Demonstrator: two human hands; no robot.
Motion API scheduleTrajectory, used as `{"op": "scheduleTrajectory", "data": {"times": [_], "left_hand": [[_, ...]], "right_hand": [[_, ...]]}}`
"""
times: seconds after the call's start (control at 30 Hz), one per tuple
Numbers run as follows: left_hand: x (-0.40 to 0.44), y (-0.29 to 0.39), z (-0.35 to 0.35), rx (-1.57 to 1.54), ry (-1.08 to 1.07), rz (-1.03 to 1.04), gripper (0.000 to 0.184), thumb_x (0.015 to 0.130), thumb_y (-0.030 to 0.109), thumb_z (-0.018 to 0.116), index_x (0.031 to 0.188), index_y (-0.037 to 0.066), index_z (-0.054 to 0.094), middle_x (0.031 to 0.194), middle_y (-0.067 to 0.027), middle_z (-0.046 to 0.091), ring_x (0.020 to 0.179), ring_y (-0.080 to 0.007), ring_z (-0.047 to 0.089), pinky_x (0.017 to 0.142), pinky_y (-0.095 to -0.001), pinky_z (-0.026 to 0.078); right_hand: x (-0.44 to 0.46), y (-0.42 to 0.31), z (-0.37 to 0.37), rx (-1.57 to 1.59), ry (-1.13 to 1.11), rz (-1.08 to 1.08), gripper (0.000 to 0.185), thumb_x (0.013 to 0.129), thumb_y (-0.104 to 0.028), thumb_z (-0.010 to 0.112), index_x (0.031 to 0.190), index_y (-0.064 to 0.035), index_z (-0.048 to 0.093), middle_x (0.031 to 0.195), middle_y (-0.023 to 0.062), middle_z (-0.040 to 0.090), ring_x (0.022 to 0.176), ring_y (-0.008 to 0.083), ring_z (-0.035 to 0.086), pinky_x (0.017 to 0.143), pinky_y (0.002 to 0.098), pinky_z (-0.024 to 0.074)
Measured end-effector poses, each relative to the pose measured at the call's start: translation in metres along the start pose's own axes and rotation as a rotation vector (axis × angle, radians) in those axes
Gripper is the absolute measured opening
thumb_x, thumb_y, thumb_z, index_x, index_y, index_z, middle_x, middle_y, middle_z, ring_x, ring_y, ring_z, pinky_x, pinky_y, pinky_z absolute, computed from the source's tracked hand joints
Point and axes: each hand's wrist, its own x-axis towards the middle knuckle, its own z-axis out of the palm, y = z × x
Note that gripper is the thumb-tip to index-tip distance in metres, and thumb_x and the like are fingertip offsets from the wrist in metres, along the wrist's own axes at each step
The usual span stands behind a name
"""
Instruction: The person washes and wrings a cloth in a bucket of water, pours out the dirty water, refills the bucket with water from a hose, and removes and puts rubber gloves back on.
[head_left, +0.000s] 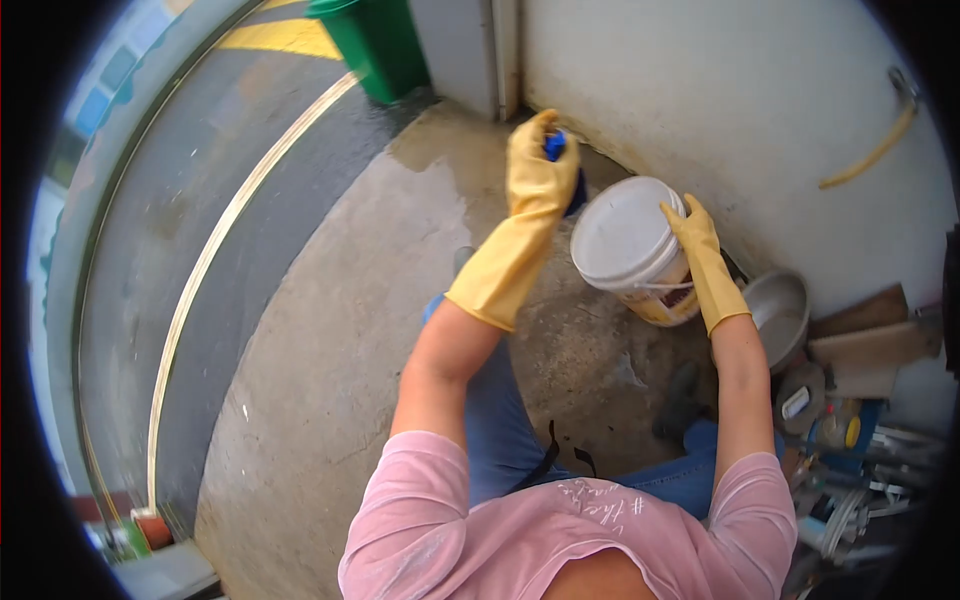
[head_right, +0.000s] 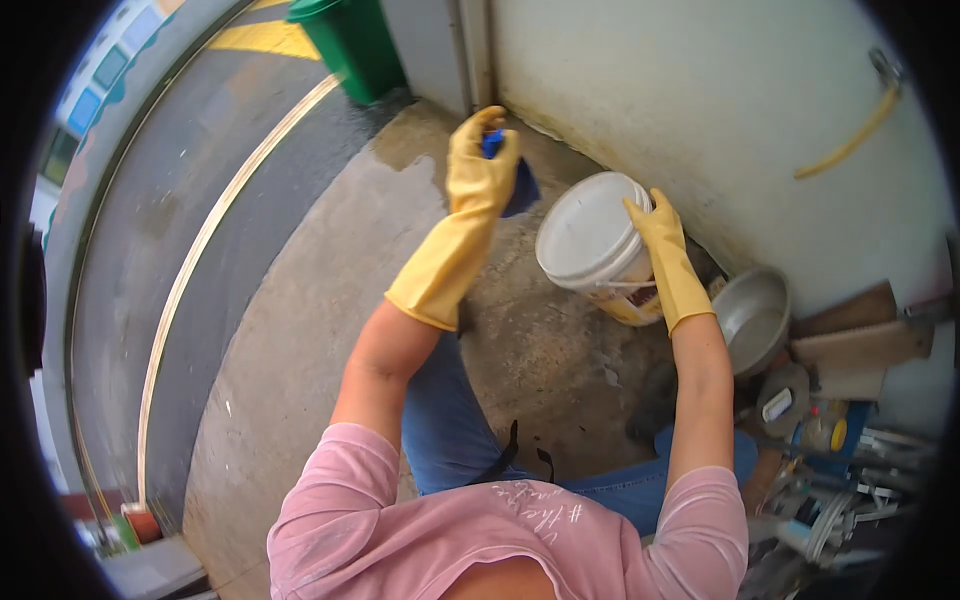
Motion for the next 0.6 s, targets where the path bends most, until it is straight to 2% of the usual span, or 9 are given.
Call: {"op": "scheduleTrajectory", "data": {"times": [0.07, 0.1, 0.13, 0.23, 0.27, 0.3, 0.37, 0.47, 0.6], "left_hand": [[0.002, -0.003, 0.002, -0.034, -0.014, -0.019, 0.032, 0.085, 0.014, 0.07, 0.116, 0.005, 0.067, 0.101, -0.0078, 0.069, 0.094, -0.0172, 0.064, 0.087, -0.0302, 0.051], [0.002, -0.01, 0.004, -0.047, -0.045, -0.063, 0.035, 0.085, 0.016, 0.07, 0.117, 0.004, 0.065, 0.112, -0.0137, 0.065, 0.103, -0.0253, 0.064, 0.091, -0.0358, 0.051], [0.001, -0.01, 0.005, -0.046, -0.042, -0.089, 0.034, 0.085, 0.017, 0.07, 0.118, 0.007, 0.065, 0.112, -0.0124, 0.065, 0.103, -0.0248, 0.065, 0.093, -0.0357, 0.051], [-0.002, -0.017, 0.016, -0.137, -0.052, -0.132, 0.032, 0.086, 0.015, 0.068, 0.117, 0.007, 0.067, 0.108, -0.0109, 0.067, 0.099, -0.0204, 0.065, 0.091, -0.0324, 0.05], [-0.004, -0.013, 0.017, -0.147, -0.081, -0.134, 0.032, 0.087, 0.014, 0.067, 0.117, 0.005, 0.067, 0.105, -0.01, 0.068, 0.097, -0.0188, 0.065, 0.09, -0.0308, 0.05], [-0.005, -0.011, 0.02, -0.151, -0.098, -0.151, 0.032, 0.087, 0.014, 0.067, 0.118, 0.005, 0.066, 0.105, -0.0097, 0.068, 0.097, -0.0182, 0.065, 0.09, -0.0305, 0.05], [-0.01, -0.009, 0.024, -0.15, -0.128, -0.191, 0.033, 0.087, 0.014, 0.067, 0.119, 0.005, 0.066, 0.106, -0.0091, 0.068, 0.097, -0.0178, 0.064, 0.09, -0.03, 0.05], [-0.015, -0.001, 0.031, -0.123, -0.171, -0.235, 0.034, 0.088, 0.014, 0.066, 0.12, 0.005, 0.065, 0.107, -0.0086, 0.068, 0.098, -0.0179, 0.064, 0.09, -0.0294, 0.049], [-0.021, -0.003, 0.039, -0.109, -0.225, -0.251, 0.034, 0.088, 0.014, 0.067, 0.121, 0.004, 0.065, 0.105, -0.0071, 0.068, 0.099, -0.0166, 0.063, 0.09, -0.0284, 0.048]], "right_hand": [[-0.011, 0.022, -0.046, 0.219, -0.101, 0.366, 0.075, 0.083, -0.051, 0.071, 0.136, 0.0002, 0.055, 0.114, 0.023, 0.067, 0.075, 0.0287, 0.07, 0.065, 0.0359, 0.0561], [-0.014, 0.063, -0.044, 0.362, -0.099, 0.391, 0.07, 0.085, -0.051, 0.068, 0.131, 0.0009, 0.056, 0.105, 0.0219, 0.068, 0.064, 0.0247, 0.065, 0.056, 0.034, 0.052], [-0.016, 0.107, -0.031, 0.51, -0.093, 0.402, 0.066, 0.087, -0.05, 0.066, 0.127, 0.0016, 0.058, 0.097, 0.0208, 0.068, 0.053, 0.0206, 0.061, 0.046, 0.0322, 0.048], [-0.074, 0.144, -0.015, 0.875, -0.082, 0.482, 0.049, 0.097, -0.036, 0.056, 0.127, 0.0023, 0.051, 0.098, 0.0247, 0.067, 0.072, 0.0335, 0.069, 0.062, 0.0437, 0.0583], [-0.074, 0.198, 0.04, 1.064, 0.003, 0.421, 0.049, 0.098, -0.035, 0.055, 0.131, 0.0001, 0.047, 0.109, 0.0256, 0.065, 0.081, 0.0356, 0.07, 0.065, 0.048, 0.06], [-0.099, 0.164, 0.029, 1.118, -0.01, 0.582, 0.049, 0.099, -0.034, 0.055, 0.136, -0.0026, 0.044, 0.116, 0.025, 0.062, 0.087, 0.0361, 0.07, 0.069, 0.051, 0.0608], [-0.116, 0.152, 0.062, 1.181, 0.126, 0.777, 0.05, 0.1, -0.032, 0.055, 0.139, -0.0051, 0.04, 0.111, 0.0234, 0.062, 0.082, 0.0326, 0.069, 0.062, 0.0484, 0.0618], [-0.116, 0.12, 0.096, 1.177, 0.313, 0.784, 0.06, 0.099, -0.032, 0.056, 0.148, -0.0091, 0.03, 0.118, 0.0248, 0.059, 0.067, 0.0313, 0.068, 0.06, 0.0433, 0.0627], [-0.108, 0.084, 0.085, 1.172, 0.195, 0.832, 0.064, 0.096, -0.043, 0.059, 0.144, -0.0071, 0.035, 0.114, 0.0279, 0.062, 0.076, 0.0328, 0.07, 0.064, 0.0426, 0.0619]]}}
